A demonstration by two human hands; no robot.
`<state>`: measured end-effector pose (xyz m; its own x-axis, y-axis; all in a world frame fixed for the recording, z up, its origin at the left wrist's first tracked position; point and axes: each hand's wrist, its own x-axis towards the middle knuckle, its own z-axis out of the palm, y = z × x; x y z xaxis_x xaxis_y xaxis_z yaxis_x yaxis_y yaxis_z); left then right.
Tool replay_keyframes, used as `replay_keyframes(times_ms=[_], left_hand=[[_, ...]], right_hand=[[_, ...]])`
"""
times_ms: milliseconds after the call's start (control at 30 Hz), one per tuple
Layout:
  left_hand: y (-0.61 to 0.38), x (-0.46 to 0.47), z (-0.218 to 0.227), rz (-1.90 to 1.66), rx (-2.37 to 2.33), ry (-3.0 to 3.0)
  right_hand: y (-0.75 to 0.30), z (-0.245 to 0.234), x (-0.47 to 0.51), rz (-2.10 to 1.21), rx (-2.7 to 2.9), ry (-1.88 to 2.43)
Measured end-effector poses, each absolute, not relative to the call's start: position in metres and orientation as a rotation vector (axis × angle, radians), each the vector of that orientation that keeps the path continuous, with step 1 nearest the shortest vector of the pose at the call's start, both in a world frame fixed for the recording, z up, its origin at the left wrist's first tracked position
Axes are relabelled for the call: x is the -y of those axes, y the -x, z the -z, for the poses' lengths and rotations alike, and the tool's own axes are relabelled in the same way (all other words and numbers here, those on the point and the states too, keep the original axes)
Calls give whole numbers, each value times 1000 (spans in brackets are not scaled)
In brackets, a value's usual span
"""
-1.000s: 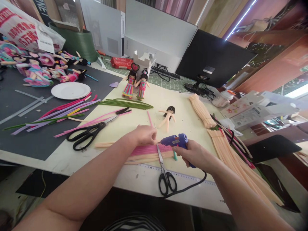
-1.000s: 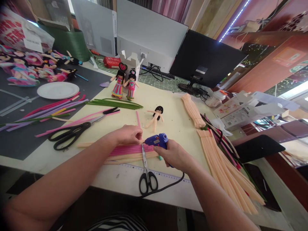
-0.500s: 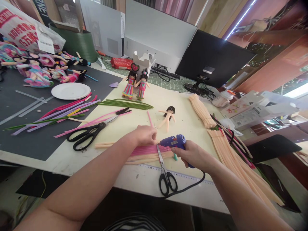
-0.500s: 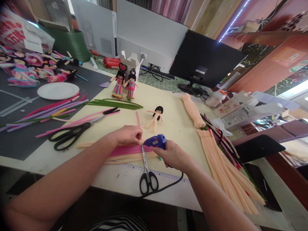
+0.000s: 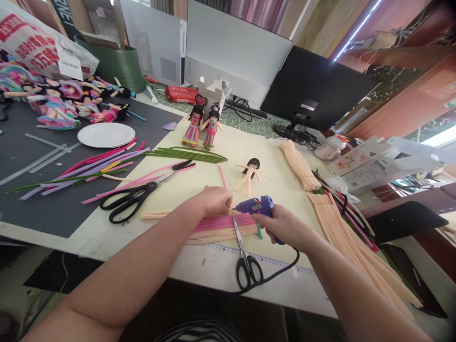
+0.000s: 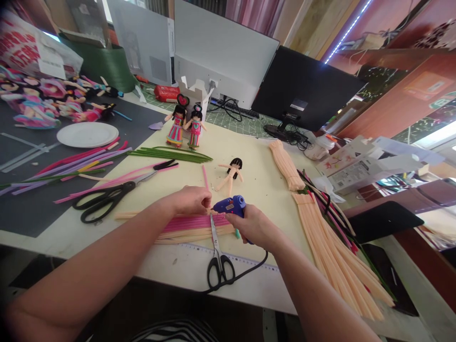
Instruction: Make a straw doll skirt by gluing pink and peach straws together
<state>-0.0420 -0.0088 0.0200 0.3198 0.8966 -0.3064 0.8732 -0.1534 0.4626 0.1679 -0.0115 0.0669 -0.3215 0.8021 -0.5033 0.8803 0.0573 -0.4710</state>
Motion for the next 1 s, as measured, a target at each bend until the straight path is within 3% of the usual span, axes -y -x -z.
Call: replay_keyframes(times_ms=[1000], left_hand=[[42, 5, -12, -59, -1556, -2081]], right_hand=[[-155, -73, 9, 1096, -2194, -1790]])
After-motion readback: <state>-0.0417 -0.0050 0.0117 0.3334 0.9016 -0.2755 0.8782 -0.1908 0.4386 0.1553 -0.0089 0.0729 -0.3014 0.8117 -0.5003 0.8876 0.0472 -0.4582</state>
